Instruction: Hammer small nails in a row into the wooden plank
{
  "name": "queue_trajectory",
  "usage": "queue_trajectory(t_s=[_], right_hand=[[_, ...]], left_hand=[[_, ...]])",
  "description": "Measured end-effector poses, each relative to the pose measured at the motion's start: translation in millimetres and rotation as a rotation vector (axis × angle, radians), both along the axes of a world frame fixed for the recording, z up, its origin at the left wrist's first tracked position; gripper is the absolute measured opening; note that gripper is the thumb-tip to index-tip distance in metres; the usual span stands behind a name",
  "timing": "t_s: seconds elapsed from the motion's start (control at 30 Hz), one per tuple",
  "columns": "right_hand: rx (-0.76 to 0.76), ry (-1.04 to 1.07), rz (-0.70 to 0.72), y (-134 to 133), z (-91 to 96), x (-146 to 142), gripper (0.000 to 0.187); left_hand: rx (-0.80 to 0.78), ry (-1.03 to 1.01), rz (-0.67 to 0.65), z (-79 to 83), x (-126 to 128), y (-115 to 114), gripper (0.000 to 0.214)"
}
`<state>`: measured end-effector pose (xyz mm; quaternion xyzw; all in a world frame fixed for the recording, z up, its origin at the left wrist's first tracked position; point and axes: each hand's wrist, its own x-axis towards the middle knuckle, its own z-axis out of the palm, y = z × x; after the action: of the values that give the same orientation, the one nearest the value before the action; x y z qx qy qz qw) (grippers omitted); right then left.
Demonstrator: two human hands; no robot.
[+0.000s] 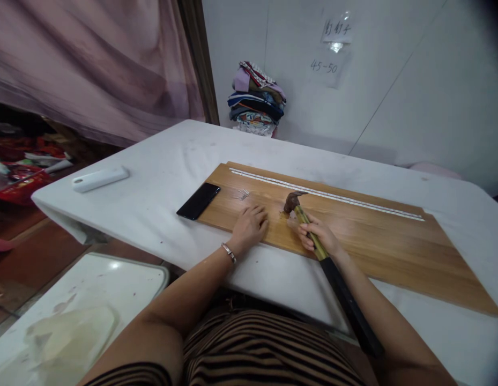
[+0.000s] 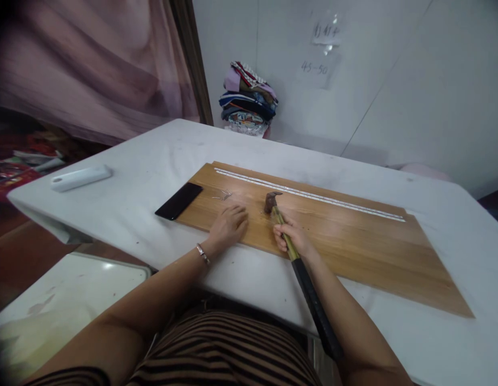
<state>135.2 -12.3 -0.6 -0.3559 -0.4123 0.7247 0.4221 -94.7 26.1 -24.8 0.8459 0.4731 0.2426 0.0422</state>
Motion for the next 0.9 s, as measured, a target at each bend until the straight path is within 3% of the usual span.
queue_trajectory(t_s=[0.9], right_hand=[[-0.014, -0.002, -0.018, 0.1, 2.5, -0.1, 0.032]], left_hand=[[-0.014, 0.009, -0.002, 2.0, -0.2, -1.0, 0.018]])
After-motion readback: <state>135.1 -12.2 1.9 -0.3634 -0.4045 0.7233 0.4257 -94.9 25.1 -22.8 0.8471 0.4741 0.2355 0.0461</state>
